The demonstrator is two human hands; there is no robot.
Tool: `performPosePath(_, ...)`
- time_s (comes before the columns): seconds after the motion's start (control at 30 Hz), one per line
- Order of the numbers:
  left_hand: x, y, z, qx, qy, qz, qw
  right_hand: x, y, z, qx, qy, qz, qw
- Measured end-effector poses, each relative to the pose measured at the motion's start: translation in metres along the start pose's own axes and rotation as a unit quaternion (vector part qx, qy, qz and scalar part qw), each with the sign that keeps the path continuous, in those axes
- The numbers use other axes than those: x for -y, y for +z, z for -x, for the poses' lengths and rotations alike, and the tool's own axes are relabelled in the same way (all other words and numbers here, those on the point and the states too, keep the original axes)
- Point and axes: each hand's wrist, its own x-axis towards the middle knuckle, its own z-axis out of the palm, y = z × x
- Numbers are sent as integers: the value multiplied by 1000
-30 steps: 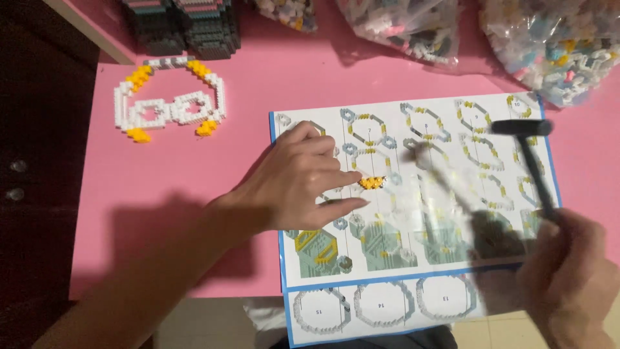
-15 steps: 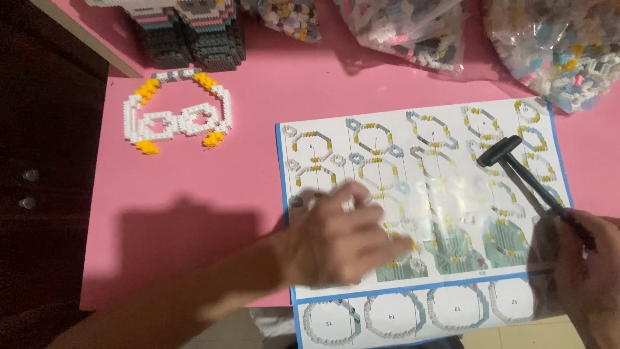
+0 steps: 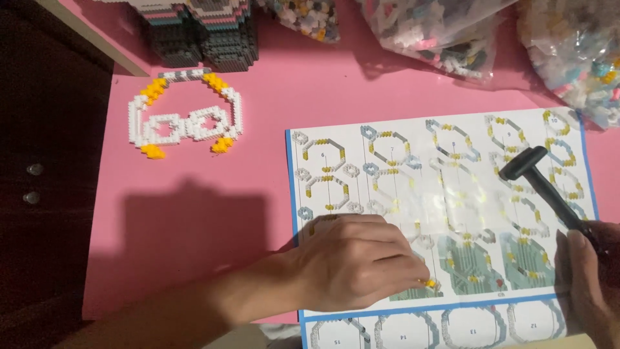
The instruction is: The person assembles small yellow and white plastic bricks by hand, following a printed instruction sheet. They use a small hammer to tap the pieces together and occasionally reach into plastic bags to retrieve more bricks.
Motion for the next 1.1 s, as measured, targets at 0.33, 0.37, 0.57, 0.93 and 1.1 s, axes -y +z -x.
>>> performPosePath(0.33, 4, -2, -5, -24, -76, 59, 995, 35, 18, 1, -35, 175, -16, 984)
performPosePath(0.37, 2, -5, -6, -23, -76, 58, 995, 29, 19, 1, -35, 174, -17, 984)
performPosePath(0.57, -2, -14, -12, -19, -262, 193, 945, 29, 19, -3, -94, 255, -148, 951)
performPosePath(0.93, -1, -38, -34, -40, -529, 355, 770, 157, 7, -75, -62, -371, 140, 916)
performPosePath(1.1, 11, -24, -23, -45, -517, 305, 799, 214, 30, -133, -27, -485, 229, 843)
